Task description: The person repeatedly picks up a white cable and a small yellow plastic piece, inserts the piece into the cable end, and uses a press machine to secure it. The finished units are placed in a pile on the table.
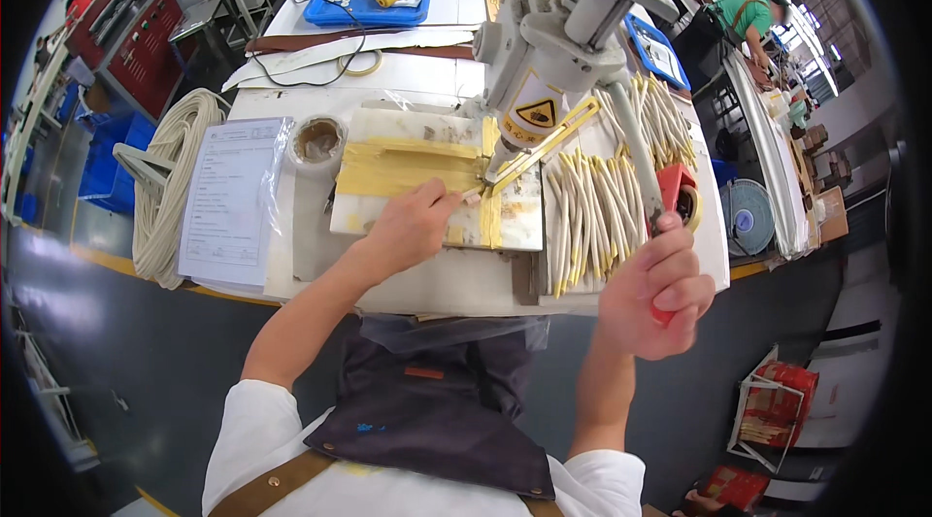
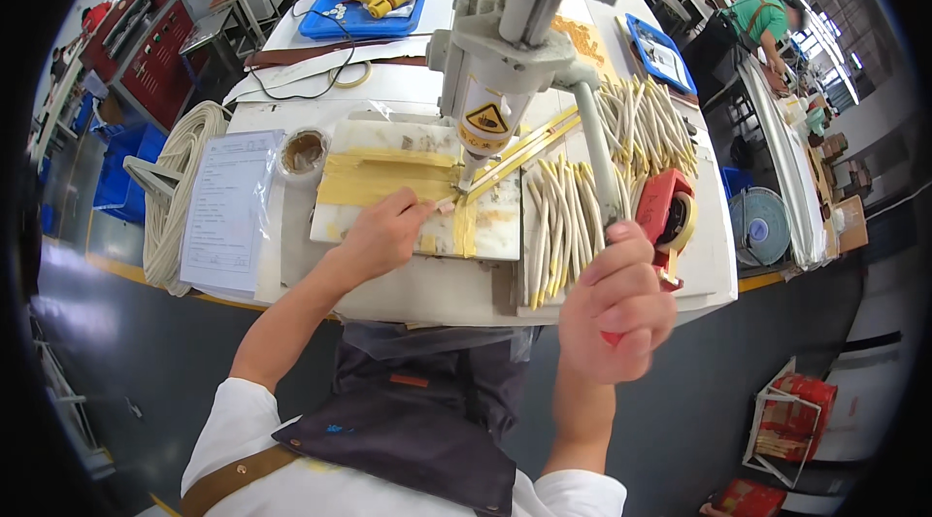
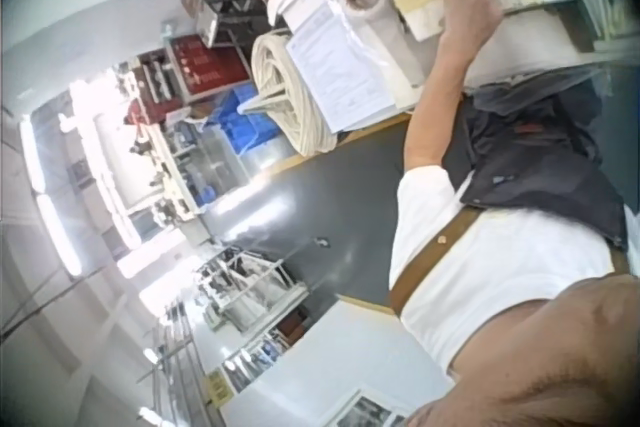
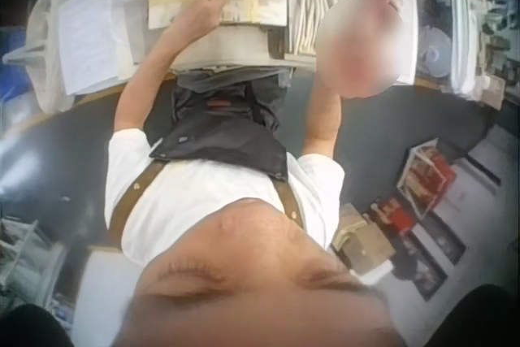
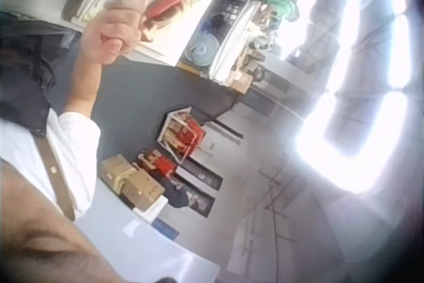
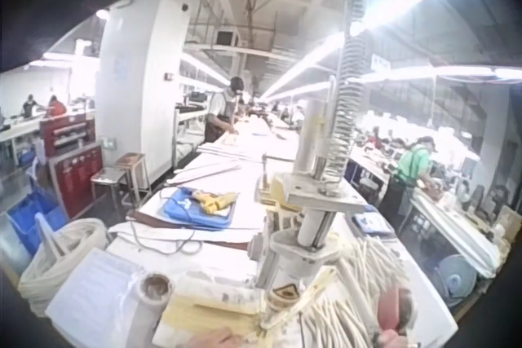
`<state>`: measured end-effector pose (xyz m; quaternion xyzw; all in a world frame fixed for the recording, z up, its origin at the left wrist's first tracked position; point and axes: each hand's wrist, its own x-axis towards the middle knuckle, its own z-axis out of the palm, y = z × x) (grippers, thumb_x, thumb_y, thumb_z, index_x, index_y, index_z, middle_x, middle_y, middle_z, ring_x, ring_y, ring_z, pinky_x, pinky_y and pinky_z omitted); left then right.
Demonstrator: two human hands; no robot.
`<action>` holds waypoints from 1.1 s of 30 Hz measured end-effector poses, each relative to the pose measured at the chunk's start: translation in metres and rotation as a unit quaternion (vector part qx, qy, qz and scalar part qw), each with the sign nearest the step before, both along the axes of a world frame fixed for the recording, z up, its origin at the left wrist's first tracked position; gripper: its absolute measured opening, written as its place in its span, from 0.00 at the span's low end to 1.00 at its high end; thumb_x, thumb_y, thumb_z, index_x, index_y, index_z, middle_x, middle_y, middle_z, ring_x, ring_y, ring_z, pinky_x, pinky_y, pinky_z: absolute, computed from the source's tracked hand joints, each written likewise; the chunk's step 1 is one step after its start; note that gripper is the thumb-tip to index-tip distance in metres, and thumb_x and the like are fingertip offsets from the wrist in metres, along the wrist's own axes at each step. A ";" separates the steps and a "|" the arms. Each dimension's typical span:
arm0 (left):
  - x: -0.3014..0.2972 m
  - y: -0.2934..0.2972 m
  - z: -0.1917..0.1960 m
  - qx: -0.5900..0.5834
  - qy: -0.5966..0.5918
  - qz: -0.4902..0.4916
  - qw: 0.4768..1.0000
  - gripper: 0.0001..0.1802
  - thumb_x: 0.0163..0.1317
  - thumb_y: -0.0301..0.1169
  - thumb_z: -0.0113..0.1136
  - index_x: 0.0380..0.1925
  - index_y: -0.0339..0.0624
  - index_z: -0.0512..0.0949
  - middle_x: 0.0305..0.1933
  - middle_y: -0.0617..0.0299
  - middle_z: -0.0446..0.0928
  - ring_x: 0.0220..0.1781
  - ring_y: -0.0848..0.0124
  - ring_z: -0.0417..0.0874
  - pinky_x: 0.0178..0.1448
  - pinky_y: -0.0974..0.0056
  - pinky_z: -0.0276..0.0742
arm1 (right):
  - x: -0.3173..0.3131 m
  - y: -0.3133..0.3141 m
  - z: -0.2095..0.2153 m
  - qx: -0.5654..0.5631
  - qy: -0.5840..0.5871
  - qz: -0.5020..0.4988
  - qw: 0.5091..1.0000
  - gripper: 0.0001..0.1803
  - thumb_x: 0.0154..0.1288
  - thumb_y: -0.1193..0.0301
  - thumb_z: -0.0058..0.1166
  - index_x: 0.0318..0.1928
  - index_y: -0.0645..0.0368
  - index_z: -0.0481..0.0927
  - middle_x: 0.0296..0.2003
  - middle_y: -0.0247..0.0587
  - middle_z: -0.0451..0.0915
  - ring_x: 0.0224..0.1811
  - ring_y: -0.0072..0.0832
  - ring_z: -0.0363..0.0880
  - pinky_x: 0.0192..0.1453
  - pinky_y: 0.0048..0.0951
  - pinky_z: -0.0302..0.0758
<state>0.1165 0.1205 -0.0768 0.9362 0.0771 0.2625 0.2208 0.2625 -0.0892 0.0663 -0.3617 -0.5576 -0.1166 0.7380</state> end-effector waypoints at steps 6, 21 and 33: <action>-0.002 0.004 0.003 -0.006 -0.027 0.014 1.000 0.16 0.62 0.21 0.58 0.50 0.34 0.81 0.36 0.55 0.75 0.35 0.57 0.79 0.38 0.57 0.76 | 0.023 -0.002 0.045 -0.059 0.007 0.082 0.995 0.22 0.79 0.53 0.38 0.33 0.56 0.71 0.22 0.40 0.70 0.31 0.35 0.71 0.60 0.53 0.65; 0.000 -0.002 0.015 -0.167 -0.079 0.137 0.973 0.11 0.67 0.33 0.65 0.43 0.36 0.84 0.30 0.54 0.78 0.28 0.60 0.80 0.34 0.58 0.75 | 0.078 0.035 0.069 -0.397 -0.104 -0.327 0.851 0.22 0.66 0.67 0.62 0.58 0.60 0.81 0.52 0.48 0.85 0.55 0.44 0.83 0.59 0.40 0.78; 0.000 0.001 0.000 -0.189 -0.133 0.129 0.964 0.10 0.66 0.31 0.67 0.36 0.33 0.85 0.28 0.56 0.81 0.25 0.68 0.78 0.30 0.64 0.73 | 0.057 0.082 -0.101 -0.579 -0.248 -0.198 0.751 0.15 0.56 0.71 0.58 0.43 0.48 0.91 0.67 0.46 0.73 0.70 0.43 0.68 0.70 0.48 0.65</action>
